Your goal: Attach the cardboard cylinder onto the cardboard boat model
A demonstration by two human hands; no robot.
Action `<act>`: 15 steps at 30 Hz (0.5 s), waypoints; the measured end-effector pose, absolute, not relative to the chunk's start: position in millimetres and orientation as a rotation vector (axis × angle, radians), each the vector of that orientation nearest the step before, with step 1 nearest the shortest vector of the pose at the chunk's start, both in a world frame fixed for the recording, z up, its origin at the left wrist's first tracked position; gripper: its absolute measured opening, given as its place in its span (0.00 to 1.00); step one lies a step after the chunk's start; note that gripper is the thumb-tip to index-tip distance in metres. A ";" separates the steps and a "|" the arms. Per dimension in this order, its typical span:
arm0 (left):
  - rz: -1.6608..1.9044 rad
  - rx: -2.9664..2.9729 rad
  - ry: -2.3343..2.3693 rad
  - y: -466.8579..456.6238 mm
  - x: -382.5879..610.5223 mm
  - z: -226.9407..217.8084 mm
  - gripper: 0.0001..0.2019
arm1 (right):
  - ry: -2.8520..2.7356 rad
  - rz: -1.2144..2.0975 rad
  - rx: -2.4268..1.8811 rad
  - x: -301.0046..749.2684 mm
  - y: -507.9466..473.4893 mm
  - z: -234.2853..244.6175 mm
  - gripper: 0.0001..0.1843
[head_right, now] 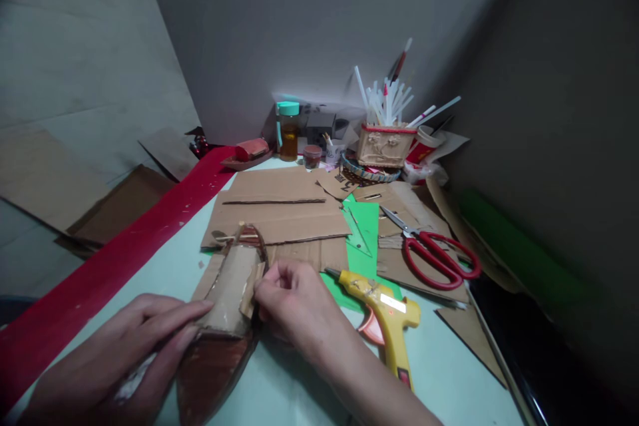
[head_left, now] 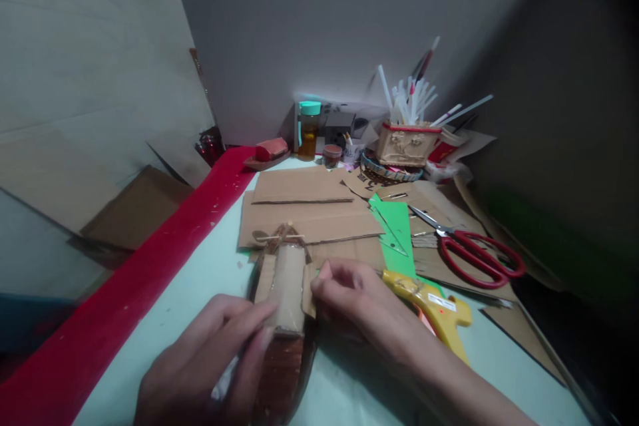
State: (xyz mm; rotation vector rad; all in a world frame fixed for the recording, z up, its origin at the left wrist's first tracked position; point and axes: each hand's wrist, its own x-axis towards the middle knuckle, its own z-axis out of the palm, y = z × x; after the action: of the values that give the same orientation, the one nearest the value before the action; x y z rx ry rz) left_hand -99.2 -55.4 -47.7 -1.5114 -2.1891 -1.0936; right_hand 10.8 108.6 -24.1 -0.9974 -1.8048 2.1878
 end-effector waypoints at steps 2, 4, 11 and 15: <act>-1.101 -1.497 -2.217 -55.3 -98.6 -47.1 0.10 | -1.811 2.181 -0.991 10.8 109.3 -23.6 0.14; -1.095 -1.506 -2.208 -54.9 -98.0 -45.6 0.10 | -1.812 2.194 -0.979 11.5 109.5 -21.7 0.14; -1.075 -1.546 -2.149 -53.0 -97.0 -39.4 0.10 | -1.816 2.217 -0.975 14.9 107.8 -16.2 0.14; -1.130 -1.559 -2.134 -53.2 -97.1 -41.2 0.10 | -1.822 2.215 -0.979 14.3 108.8 -18.3 0.14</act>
State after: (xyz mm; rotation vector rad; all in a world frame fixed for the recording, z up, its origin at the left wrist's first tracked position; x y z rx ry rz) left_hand -97.1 -53.2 -41.2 -1.5588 -2.1337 -1.1304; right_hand 14.3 108.8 -18.3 -0.9789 -1.8223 2.2150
